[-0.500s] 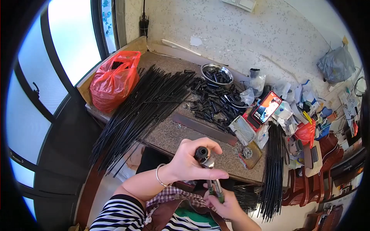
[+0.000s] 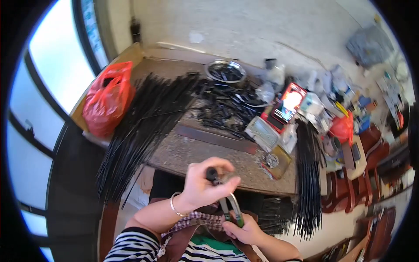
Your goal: The person is bundling several thin black rods together using a small wire and a pair of pliers for precision.
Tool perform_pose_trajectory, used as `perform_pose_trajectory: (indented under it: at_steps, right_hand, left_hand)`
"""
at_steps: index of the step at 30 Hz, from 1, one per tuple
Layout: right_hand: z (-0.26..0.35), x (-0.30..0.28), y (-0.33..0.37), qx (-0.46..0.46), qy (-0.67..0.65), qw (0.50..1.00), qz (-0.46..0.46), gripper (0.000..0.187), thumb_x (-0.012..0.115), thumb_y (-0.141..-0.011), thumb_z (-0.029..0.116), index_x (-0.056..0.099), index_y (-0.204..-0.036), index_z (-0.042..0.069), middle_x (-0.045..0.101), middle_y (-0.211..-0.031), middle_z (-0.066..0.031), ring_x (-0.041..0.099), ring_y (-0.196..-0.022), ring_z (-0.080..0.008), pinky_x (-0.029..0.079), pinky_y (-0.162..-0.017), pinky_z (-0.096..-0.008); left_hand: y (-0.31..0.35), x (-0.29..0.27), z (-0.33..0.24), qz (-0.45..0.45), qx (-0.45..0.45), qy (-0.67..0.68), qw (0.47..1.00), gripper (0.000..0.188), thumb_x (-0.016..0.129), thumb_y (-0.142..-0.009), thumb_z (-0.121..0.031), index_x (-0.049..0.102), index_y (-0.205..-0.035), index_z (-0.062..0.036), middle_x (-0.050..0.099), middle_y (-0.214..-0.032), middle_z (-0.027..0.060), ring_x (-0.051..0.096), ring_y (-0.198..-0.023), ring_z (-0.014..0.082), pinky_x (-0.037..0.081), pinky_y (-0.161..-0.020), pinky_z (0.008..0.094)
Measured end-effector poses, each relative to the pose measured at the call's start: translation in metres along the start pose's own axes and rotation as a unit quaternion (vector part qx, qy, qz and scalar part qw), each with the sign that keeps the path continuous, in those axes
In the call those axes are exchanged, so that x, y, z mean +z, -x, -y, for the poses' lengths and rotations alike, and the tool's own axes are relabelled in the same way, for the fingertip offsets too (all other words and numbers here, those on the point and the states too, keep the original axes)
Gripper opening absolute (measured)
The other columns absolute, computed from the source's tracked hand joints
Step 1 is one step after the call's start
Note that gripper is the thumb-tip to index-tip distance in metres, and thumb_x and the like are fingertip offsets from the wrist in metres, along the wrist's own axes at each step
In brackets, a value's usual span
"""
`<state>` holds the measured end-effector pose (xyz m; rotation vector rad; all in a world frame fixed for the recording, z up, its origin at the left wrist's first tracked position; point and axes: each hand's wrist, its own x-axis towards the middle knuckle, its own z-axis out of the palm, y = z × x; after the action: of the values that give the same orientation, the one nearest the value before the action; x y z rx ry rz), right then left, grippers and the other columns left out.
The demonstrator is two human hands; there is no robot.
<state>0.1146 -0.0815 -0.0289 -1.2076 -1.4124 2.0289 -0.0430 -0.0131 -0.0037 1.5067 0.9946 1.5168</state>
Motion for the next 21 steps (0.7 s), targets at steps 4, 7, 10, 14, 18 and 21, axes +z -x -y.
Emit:
perform_pose_trajectory:
  at_steps: [4, 7, 10, 14, 18, 21]
  right_hand:
    - [-0.047, 0.003, -0.039, -0.058, 0.068, 0.993, -0.072, 0.009, 0.047, -0.074, 0.008, 0.043, -0.080, 0.003, 0.043, -0.056, 0.0002, 0.039, -0.045, -0.0046, 0.033, -0.040, -0.0177]
    - [-0.035, -0.081, -0.060, -0.214, 0.260, 0.913, -0.229, 0.007, 0.048, -0.071, 0.006, 0.046, -0.076, 0.001, 0.048, -0.057, -0.0025, 0.047, -0.051, -0.0078, 0.038, -0.047, -0.0207]
    - [-0.037, -0.147, -0.097, -0.198, 0.438, 0.749, -0.456, 0.018, 0.053, -0.064, 0.005, 0.046, -0.080, 0.002, 0.048, -0.072, -0.0163, 0.049, -0.066, -0.0305, 0.039, -0.058, -0.0352]
    - [-0.034, -0.182, -0.114, -0.193, 0.476, 0.743, -0.428, 0.016, 0.053, -0.065, 0.010, 0.048, -0.078, 0.002, 0.049, -0.069, -0.0161, 0.048, -0.067, -0.0314, 0.038, -0.059, -0.0355]
    - [-0.030, -0.183, -0.122, -0.205, 0.553, 0.708, -0.389, 0.021, 0.054, -0.061, 0.006, 0.046, -0.080, 0.004, 0.047, -0.071, -0.0153, 0.047, -0.067, -0.0317, 0.039, -0.060, -0.0374]
    - [-0.023, -0.195, -0.132, -0.235, 0.528, 0.711, -0.400, 0.021, 0.054, -0.061, 0.007, 0.045, -0.079, 0.004, 0.047, -0.071, -0.0156, 0.047, -0.067, -0.0322, 0.039, -0.059, -0.0379]
  left_hand:
    - [0.024, -0.005, 0.060, -0.049, -0.002, 0.063, 0.997, 0.025, 0.063, -0.057, -0.006, 0.052, -0.079, 0.0003, 0.038, -0.046, -0.0052, 0.030, -0.040, 0.0009, 0.021, -0.037, 0.0151]
    - [0.018, 0.028, 0.090, -0.033, 0.013, 0.131, 0.991, 0.042, 0.067, -0.054, -0.008, 0.048, -0.090, 0.0032, 0.035, -0.042, -0.0060, 0.028, -0.038, -0.0008, 0.019, -0.036, 0.0145]
    - [0.019, 0.010, 0.093, 0.029, 0.038, 0.135, 0.990, 0.043, 0.067, -0.054, -0.008, 0.048, -0.091, 0.0027, 0.035, -0.042, -0.0054, 0.028, -0.038, -0.0005, 0.019, -0.037, 0.0144]
    - [0.009, 0.013, 0.092, 0.065, 0.042, 0.083, 0.994, 0.043, 0.067, -0.054, -0.009, 0.049, -0.091, 0.0020, 0.036, -0.041, -0.0047, 0.030, -0.038, -0.0001, 0.021, -0.037, 0.0140]
    - [0.002, 0.016, 0.091, 0.077, 0.048, 0.063, 0.994, 0.042, 0.066, -0.055, -0.009, 0.049, -0.091, 0.0016, 0.036, -0.041, -0.0046, 0.030, -0.038, 0.0000, 0.021, -0.037, 0.0142]
    - [-0.018, 0.024, 0.088, 0.100, 0.064, 0.005, 0.993, 0.038, 0.065, -0.056, -0.009, 0.050, -0.089, 0.0014, 0.036, -0.040, -0.0047, 0.030, -0.036, -0.0004, 0.021, -0.036, 0.0145]
